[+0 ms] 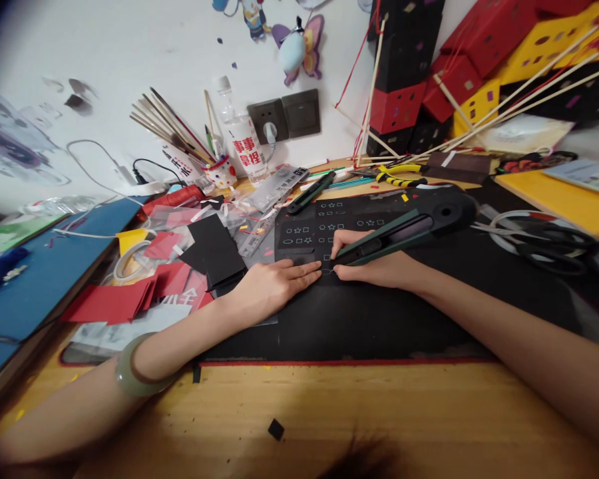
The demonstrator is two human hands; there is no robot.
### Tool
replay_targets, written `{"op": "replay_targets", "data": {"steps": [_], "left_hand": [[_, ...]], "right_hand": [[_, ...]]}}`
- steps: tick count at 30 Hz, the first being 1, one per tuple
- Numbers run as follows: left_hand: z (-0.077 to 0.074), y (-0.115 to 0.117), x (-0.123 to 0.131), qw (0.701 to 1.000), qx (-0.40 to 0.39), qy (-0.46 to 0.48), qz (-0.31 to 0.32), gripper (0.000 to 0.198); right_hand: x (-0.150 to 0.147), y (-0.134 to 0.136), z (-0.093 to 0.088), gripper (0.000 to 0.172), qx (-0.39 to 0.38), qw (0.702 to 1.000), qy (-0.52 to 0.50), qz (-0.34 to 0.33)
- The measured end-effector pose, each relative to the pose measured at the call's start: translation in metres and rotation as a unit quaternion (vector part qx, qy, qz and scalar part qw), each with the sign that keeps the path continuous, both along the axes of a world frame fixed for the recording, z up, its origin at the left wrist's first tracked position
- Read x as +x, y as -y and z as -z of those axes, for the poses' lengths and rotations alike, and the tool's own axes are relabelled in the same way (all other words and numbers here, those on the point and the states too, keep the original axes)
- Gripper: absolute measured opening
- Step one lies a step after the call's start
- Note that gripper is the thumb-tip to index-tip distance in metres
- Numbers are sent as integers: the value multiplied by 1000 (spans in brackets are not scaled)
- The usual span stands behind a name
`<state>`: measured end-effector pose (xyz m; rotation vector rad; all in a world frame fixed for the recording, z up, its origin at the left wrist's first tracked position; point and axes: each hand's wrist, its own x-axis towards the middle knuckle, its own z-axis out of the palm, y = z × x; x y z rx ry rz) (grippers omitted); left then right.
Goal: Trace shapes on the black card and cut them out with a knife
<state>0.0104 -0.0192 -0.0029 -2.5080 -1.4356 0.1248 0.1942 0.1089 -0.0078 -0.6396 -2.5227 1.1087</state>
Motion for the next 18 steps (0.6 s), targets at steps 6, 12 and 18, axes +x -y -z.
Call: {"op": "replay_targets", "data": {"steps": [6,12,18], "left_hand": [[0,2,1,1000,14,-10,4,36],[-6,-17,-13,986,-57,158,-7,39],[-10,-56,-29,948,-7,307,-88,24]], "right_hand": [[0,-1,0,10,0,1000,-4,-1],[-1,2,-5,8,-25,1000,-5,-14],[1,1,-2,8,-8,999,-15,-29]]}}
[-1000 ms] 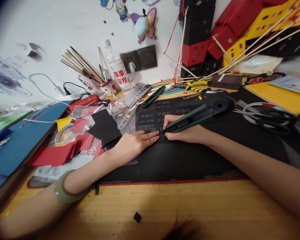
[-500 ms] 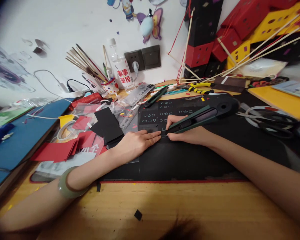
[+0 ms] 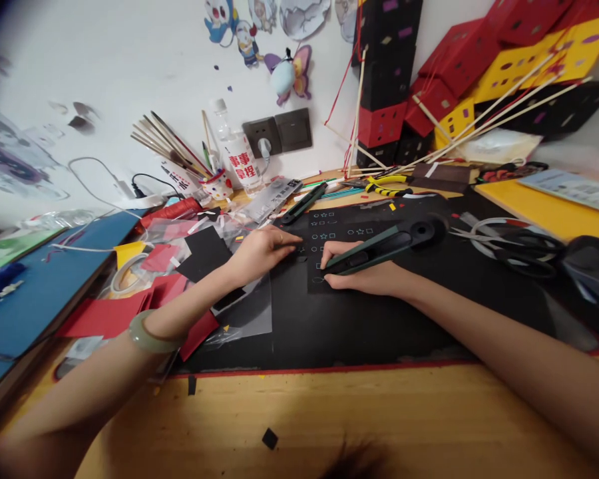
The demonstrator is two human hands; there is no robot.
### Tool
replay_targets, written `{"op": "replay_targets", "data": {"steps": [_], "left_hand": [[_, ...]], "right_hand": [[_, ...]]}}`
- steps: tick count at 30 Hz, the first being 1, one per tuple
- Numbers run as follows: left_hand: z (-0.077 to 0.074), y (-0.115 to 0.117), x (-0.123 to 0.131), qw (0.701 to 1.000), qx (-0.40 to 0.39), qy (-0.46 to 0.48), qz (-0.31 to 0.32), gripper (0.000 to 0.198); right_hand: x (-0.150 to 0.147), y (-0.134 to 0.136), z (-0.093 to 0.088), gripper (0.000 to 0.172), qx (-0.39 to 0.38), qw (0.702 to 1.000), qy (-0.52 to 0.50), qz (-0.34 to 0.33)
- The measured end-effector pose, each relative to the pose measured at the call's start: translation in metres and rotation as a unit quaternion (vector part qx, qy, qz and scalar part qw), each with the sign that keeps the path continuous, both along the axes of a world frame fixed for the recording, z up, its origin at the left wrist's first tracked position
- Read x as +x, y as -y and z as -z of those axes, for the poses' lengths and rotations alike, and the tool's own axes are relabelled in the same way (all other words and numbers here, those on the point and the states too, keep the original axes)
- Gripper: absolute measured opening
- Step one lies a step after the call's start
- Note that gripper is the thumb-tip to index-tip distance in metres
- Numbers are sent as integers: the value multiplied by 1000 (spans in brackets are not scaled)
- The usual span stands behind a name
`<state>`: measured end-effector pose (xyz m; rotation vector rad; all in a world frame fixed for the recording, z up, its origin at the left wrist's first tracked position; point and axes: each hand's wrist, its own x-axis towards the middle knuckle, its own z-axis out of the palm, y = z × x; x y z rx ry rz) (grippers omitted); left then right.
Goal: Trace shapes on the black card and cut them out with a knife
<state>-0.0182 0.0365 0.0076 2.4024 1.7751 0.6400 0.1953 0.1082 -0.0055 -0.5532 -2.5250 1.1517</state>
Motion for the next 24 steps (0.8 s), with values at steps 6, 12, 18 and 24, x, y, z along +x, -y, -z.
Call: {"op": "replay_targets", "data": {"steps": [6,12,18,24], "left_hand": [[1,4,16,987,-102,48,111,18],[6,8,24,985,-159,54,42,25],[7,4,26,977,-197,77,20,24],[3,2,31,970,-225,89,7,16]], "right_hand": [[3,3,5,8,63,998,3,-11],[0,1,-2,8,-8,1000,15,-15],[-1,-1,-4,7,-42,999,13,-1],[0,0,-5,9,-85,996,17,2]]}}
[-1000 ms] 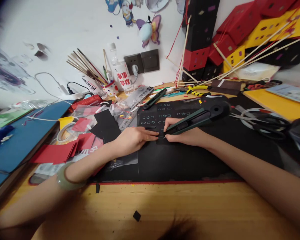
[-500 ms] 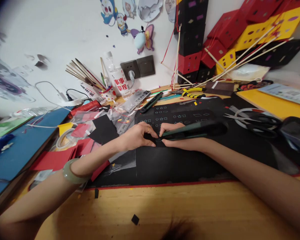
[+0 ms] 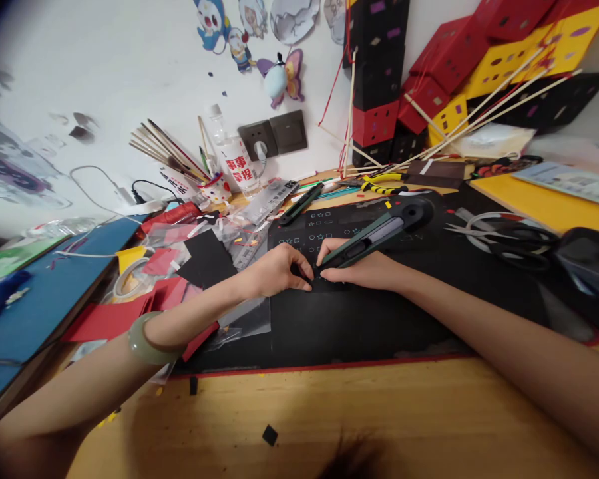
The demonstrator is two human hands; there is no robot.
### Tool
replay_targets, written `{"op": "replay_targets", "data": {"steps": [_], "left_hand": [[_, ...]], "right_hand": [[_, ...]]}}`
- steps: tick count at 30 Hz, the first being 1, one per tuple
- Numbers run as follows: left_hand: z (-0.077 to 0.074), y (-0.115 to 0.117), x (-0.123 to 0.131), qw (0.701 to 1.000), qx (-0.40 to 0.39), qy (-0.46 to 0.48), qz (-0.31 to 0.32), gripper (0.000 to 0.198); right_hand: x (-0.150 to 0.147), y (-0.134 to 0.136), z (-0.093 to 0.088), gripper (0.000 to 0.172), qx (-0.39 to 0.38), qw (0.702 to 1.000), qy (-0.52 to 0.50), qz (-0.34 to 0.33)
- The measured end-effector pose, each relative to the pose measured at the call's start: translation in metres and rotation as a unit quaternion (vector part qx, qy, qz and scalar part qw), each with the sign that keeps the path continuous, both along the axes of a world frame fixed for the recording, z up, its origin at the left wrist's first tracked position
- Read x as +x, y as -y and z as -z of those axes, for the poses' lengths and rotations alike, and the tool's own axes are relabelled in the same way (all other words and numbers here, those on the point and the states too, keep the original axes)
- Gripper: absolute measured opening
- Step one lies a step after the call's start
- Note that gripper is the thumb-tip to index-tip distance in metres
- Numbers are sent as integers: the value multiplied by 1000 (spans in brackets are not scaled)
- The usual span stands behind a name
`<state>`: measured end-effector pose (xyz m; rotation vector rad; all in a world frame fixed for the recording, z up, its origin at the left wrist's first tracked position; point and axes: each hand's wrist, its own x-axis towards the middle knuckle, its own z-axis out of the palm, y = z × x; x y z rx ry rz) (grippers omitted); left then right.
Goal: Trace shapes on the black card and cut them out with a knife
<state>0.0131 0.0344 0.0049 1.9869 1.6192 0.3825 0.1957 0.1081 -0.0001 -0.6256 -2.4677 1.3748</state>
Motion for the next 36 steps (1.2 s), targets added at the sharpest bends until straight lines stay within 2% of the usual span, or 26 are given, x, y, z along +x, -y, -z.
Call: {"op": "replay_targets", "data": {"steps": [3,8,12,17,25,29,33,34,36], "left_hand": [[-3,1,3,1000,-10,-1,-2,11],[-2,4,3,1000,20,1,-11,30],[2,7,5,998,62,0,-11,24],[4,13,8,994,110,1,-15,5],[3,17,2,993,117,-4,0,6],[-4,22,-15,993,116,-17,-21,6],[-16,30,-32,976,168,-122,-67,30],[-18,32,-33,968,190,-159,-50,32],[-19,35,-32,950,228,-212,28,28]], "right_hand": [[0,0,0,10,-21,1000,-2,5],[2,-2,4,11,-26,997,-38,55],[3,-4,7,11,-43,993,-80,79],[2,-2,5,16,-34,994,-82,56],[-2,2,2,12,18,998,-37,54],[-1,0,4,11,-6,997,-49,57],[1,-3,8,14,-56,992,-90,65],[1,-3,8,14,-68,989,-103,78],[2,-2,9,14,-97,980,-133,110]]}}
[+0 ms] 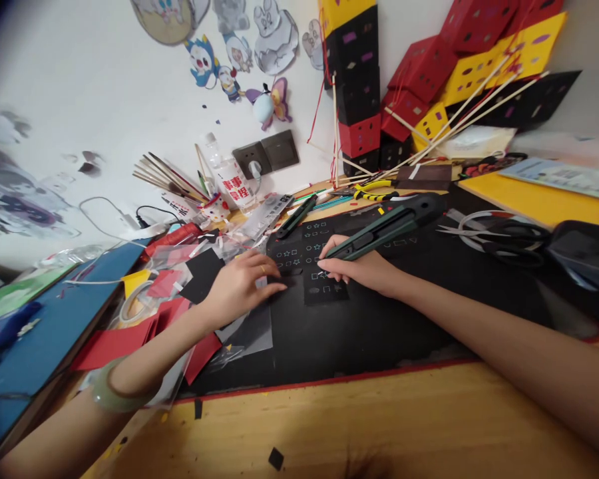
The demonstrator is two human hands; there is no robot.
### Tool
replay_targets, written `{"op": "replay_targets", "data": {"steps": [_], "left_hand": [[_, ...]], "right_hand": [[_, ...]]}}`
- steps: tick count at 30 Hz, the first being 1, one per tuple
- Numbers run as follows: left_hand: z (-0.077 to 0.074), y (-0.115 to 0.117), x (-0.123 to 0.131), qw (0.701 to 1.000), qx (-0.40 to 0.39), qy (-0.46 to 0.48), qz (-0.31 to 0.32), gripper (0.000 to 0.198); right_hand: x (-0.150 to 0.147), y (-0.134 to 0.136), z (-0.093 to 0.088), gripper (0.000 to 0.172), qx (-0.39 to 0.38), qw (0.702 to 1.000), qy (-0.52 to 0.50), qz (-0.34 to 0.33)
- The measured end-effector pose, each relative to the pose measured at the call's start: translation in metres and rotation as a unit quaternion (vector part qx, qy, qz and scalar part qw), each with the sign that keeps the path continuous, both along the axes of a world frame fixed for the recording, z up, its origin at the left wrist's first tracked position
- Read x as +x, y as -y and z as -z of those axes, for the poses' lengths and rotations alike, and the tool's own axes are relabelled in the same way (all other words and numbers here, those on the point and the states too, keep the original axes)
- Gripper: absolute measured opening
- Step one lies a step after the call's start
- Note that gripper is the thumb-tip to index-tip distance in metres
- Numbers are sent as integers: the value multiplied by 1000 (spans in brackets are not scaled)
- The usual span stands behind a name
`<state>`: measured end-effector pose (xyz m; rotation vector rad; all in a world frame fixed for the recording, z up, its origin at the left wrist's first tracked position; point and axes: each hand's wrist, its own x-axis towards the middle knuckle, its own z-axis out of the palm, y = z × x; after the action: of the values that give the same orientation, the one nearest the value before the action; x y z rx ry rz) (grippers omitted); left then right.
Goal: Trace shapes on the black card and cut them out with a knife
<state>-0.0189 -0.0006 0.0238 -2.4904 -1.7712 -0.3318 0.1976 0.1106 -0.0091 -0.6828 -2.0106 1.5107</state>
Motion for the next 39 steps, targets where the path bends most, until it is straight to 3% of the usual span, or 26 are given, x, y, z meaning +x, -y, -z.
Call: {"op": "replay_targets", "data": {"steps": [4,8,11,17,23,28,33,39], "left_hand": [[8,-1,13,987,31,-86,134,32],[20,-8,25,958,120,-171,197,25],[24,-12,33,944,145,-189,228,25],[16,-11,31,968,57,-92,226,32],[17,-18,30,937,127,-195,260,24],[16,-6,69,927,243,-178,224,22],[29,14,120,943,217,-138,210,29],[36,36,126,959,204,-56,187,25]], "right_hand": [[1,1,1,15,-27,997,-48,52],[5,0,-2,15,2,993,-53,107],[12,1,-6,15,28,991,-42,124],[36,7,-15,16,52,989,27,137],[68,8,-21,19,86,979,77,167],[88,7,-21,20,146,964,126,182],[95,13,-19,23,105,969,134,180],[103,23,-13,26,44,968,177,170]]}}
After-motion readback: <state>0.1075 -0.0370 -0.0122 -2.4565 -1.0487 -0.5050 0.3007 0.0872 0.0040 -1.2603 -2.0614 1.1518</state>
